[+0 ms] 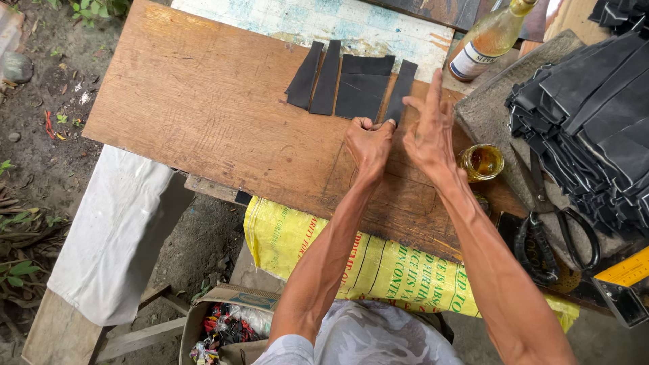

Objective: The person applies a yellowish liquid from a small glass container onto black rubber pieces using their finger. They handle the pieces one by one, spreading the liquid on the surface, and then place them on a wooden board.

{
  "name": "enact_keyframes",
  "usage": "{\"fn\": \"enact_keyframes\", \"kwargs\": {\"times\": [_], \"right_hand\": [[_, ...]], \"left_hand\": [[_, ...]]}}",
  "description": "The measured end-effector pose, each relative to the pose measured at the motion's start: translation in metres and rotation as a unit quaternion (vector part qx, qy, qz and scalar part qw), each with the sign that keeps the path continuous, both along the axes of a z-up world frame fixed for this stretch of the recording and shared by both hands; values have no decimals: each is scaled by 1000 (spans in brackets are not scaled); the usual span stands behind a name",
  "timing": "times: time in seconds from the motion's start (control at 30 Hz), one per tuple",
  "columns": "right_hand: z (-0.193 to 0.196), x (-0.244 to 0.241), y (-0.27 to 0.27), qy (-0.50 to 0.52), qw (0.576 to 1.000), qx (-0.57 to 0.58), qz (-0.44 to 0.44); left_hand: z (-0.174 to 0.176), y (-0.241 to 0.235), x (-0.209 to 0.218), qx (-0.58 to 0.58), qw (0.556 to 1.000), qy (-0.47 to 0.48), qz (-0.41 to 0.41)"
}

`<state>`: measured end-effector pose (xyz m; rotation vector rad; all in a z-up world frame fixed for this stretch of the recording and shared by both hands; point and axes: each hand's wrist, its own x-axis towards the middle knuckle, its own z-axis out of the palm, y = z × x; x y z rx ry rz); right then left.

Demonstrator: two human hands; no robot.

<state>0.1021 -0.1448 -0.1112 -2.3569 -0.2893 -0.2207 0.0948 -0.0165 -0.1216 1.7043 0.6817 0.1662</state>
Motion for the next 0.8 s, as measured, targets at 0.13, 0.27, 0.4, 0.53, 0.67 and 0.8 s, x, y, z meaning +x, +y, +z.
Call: {"fn": "enact_keyframes", "kwargs": {"times": [0.13,0.27,0.4,0.53,0.67,0.8], "right_hand": [[-19,11,-1,22,998,10,53],[-17,15,3,115,993,-31,9],[-9,20,3,128,990,-57,31],[-24,14,-6,160,986,-49,28],[-11,24,6,109,993,-32,38],[33,1,3,94,995,-17,-3]], "left_hand": [[-4,-1,0,-26,999,-7,22],[13,2,-5,-34,999,4,11],[38,29,-28,-34,996,24,-74],[38,40,-32,-6,982,-55,-182],[40,39,-10,212,917,-66,-332],[42,23,-10,246,884,43,-396]]}}
